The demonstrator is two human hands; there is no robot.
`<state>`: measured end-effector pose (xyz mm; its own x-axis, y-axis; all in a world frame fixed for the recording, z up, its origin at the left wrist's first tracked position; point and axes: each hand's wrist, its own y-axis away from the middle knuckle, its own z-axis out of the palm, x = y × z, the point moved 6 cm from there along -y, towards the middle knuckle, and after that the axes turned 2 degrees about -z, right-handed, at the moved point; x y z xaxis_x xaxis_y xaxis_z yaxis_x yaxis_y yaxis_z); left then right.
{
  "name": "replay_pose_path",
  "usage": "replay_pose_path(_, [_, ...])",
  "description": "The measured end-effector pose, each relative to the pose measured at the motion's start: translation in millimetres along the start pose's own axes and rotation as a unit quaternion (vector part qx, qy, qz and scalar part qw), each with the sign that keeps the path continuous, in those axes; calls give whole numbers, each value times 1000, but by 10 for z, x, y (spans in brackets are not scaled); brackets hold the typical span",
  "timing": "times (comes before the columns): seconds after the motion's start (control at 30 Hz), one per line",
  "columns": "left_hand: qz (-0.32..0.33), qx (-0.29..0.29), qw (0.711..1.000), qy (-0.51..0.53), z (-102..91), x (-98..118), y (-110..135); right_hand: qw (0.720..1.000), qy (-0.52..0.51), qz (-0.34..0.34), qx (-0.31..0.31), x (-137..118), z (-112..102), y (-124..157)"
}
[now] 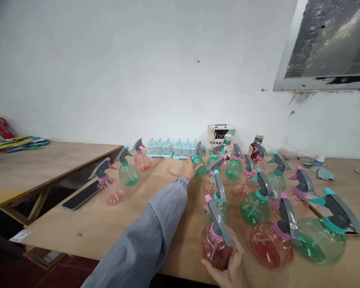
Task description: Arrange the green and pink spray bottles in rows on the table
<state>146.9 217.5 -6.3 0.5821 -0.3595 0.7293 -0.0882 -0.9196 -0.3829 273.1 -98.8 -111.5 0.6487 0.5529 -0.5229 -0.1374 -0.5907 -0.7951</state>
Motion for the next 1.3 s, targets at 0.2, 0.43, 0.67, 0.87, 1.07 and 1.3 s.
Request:
replay_pose_path(0.2, [66, 106, 991, 38, -540, -134, 332, 997, -26, 63, 19, 163, 9, 78])
replay_pose_path(0.43, [127, 544, 829, -21, -2541, -657, 1185, 995, -54, 80, 16, 127, 23, 32])
replay_pose_path(0.67, [-96, 311, 941, 92, -3222, -1638, 1188, 997, -53, 44, 21, -72, -32, -126])
replay_pose_path(0.87, [-42, 172, 981, 79, -3012, -1486, 1283, 993, -73, 95, -1, 64, 15, -50])
replay_pose_path(1.07, [-56, 247, 967, 27, -2797, -1284, 1289, 993, -82, 88, 21, 68, 4, -35])
replay_pose_path(1.3, [-35, 157, 949, 271, -2303, -863, 1221, 995, -52, 77, 26, 89, 6, -3])
